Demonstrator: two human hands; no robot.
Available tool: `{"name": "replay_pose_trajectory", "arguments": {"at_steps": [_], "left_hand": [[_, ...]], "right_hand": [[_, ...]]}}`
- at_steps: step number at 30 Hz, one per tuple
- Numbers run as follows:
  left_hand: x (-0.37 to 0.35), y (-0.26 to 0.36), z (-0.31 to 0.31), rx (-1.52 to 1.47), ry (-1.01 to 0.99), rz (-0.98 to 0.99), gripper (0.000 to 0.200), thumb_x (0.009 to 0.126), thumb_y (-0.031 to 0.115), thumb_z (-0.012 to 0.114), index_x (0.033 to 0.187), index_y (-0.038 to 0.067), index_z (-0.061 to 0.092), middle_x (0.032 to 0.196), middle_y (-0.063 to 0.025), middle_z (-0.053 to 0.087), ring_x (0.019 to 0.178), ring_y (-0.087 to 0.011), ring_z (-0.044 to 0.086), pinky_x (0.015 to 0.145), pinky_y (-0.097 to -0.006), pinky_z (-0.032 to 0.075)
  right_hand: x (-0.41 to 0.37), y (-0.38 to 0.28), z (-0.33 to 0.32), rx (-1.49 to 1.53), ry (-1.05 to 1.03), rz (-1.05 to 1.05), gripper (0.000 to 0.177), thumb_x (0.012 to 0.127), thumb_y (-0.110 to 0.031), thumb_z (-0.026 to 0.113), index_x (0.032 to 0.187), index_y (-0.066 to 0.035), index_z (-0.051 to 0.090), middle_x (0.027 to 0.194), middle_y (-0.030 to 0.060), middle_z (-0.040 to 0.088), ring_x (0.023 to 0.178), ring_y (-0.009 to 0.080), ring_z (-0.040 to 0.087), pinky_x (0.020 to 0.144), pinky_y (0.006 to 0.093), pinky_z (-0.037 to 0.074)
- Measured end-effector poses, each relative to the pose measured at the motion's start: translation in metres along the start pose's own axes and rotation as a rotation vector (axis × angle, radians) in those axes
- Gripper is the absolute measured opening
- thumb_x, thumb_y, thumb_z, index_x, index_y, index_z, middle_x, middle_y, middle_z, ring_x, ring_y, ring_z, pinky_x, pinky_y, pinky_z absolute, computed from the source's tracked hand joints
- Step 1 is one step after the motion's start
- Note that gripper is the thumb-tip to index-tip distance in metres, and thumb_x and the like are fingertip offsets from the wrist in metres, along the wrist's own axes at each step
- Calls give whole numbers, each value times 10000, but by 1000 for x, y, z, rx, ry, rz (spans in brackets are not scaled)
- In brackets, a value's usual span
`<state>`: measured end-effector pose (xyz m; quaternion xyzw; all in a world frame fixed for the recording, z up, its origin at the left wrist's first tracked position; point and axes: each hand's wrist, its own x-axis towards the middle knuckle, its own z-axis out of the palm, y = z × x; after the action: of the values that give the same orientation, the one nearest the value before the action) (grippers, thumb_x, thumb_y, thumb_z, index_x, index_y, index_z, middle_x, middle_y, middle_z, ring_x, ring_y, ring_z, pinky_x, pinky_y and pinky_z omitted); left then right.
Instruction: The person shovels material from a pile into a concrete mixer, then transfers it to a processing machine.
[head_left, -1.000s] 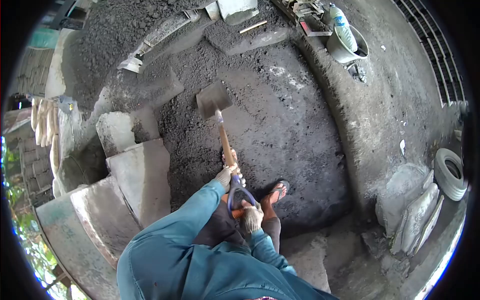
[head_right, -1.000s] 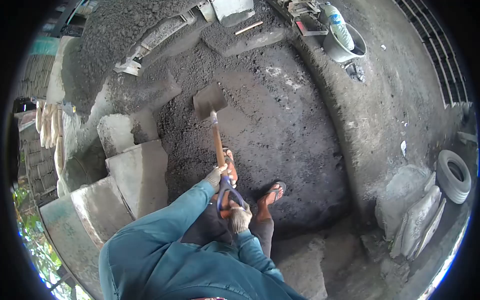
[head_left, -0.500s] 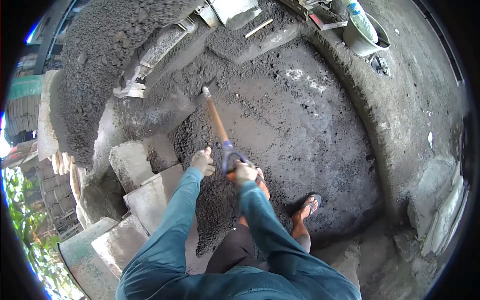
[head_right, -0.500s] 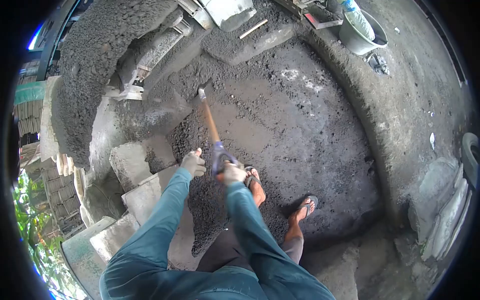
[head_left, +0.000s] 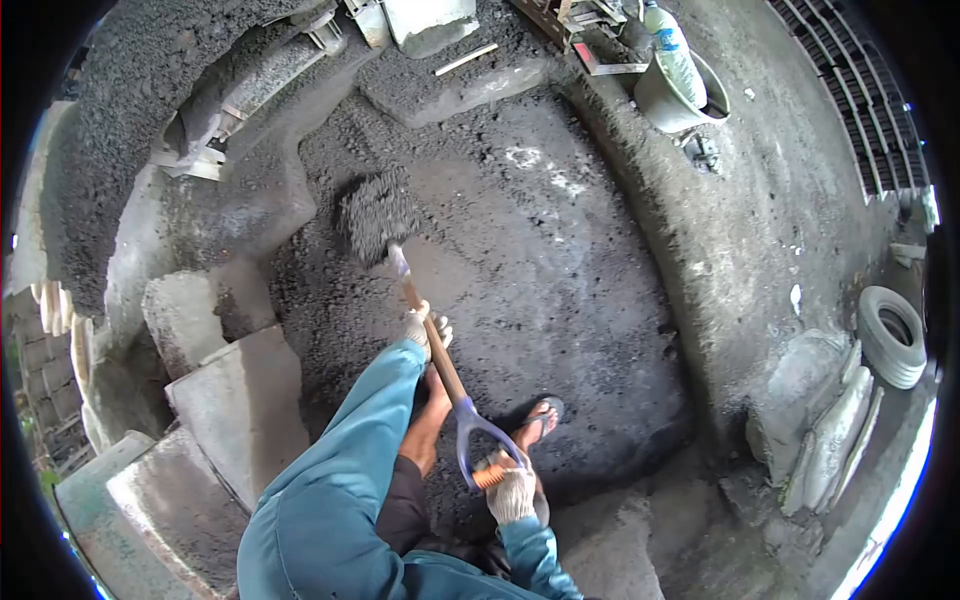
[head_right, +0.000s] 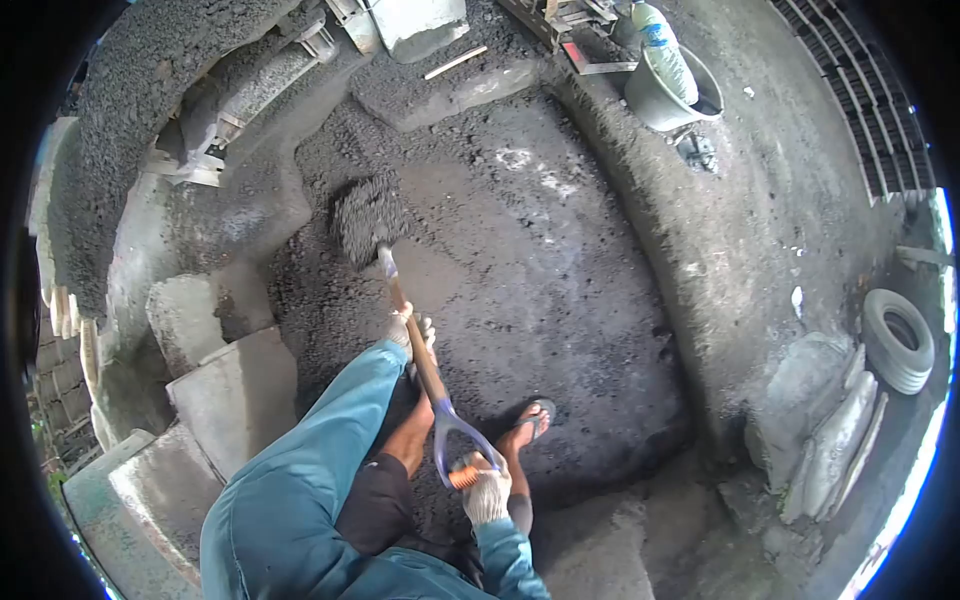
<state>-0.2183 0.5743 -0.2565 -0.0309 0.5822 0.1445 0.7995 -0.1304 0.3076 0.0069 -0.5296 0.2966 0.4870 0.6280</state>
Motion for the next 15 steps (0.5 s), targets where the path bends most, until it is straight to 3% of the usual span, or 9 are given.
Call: {"name": "replay_pose_trajectory", "arguments": {"at_steps": [3,4,5,6,7,8,9,12,15], "left_hand": [[7,-89,3,45,186,38,124,927,217,604,875,167,503,688,-35,513,519,-232,510,430,-404,435],[-14,-115,11,31,154,-25,145,912,226,614,834,170,506,663,-23,495,513,-234,502,440,-416,441],[-36,-140,21,15,118,-89,167,896,235,625,793,174,509,638,-12,477,507,-237,494,451,-427,448],[-55,-169,26,3,150,-170,185,910,245,614,776,176,506,622,-2,466,498,-223,476,455,-429,448],[-69,-204,23,-20,155,-164,202,925,247,598,762,178,500,611,4,457,493,-207,463,453,-425,447],[-70,-238,11,-95,150,-249,142,911,235,637,844,198,517,626,-39,473,537,-296,509,478,-503,434],[-85,-267,5,-79,109,-245,139,923,240,629,845,203,521,659,-46,479,550,-297,505,490,-501,440],[-185,-299,45,-58,152,-394,113,951,245,596,919,189,503,723,-70,478,586,-303,502,562,-538,461],[-275,-301,86,-12,97,-211,211,956,322,598,849,171,497,716,-81,489,577,-317,506,569,-537,448]], "right_hand": [[-32,-13,-60,-275,368,-289,199,844,-69,733,1012,17,670,807,85,674,617,197,634,567,357,545],[-48,-24,-80,-200,408,-226,170,832,-29,716,992,10,675,824,83,675,641,196,637,584,351,545],[-49,-15,-133,-311,472,-404,179,831,4,690,1009,3,673,830,80,674,653,197,634,565,352,537],[-73,-28,-160,-78,464,-295,152,831,23,667,980,-3,682,829,76,669,660,198,630,537,353,528],[-103,-51,-162,-21,538,-203,96,789,38,627,849,-36,618,722,82,591,520,214,552,471,400,495],[-105,-46,-220,-272,695,-203,90,766,12,631,828,-42,595,719,102,594,510,220,555,463,406,500],[-129,-56,-238,-327,731,-200,87,767,7,632,828,-42,595,720,102,597,514,221,559,466,405,502],[-176,-94,-241,-377,651,-167,78,770,-8,634,829,-41,594,722,103,605,527,222,572,473,401,508],[-184,-126,-234,-428,449,-169,71,774,-22,635,829,-41,594,725,104,613,540,223,585,480,397,513]]}}
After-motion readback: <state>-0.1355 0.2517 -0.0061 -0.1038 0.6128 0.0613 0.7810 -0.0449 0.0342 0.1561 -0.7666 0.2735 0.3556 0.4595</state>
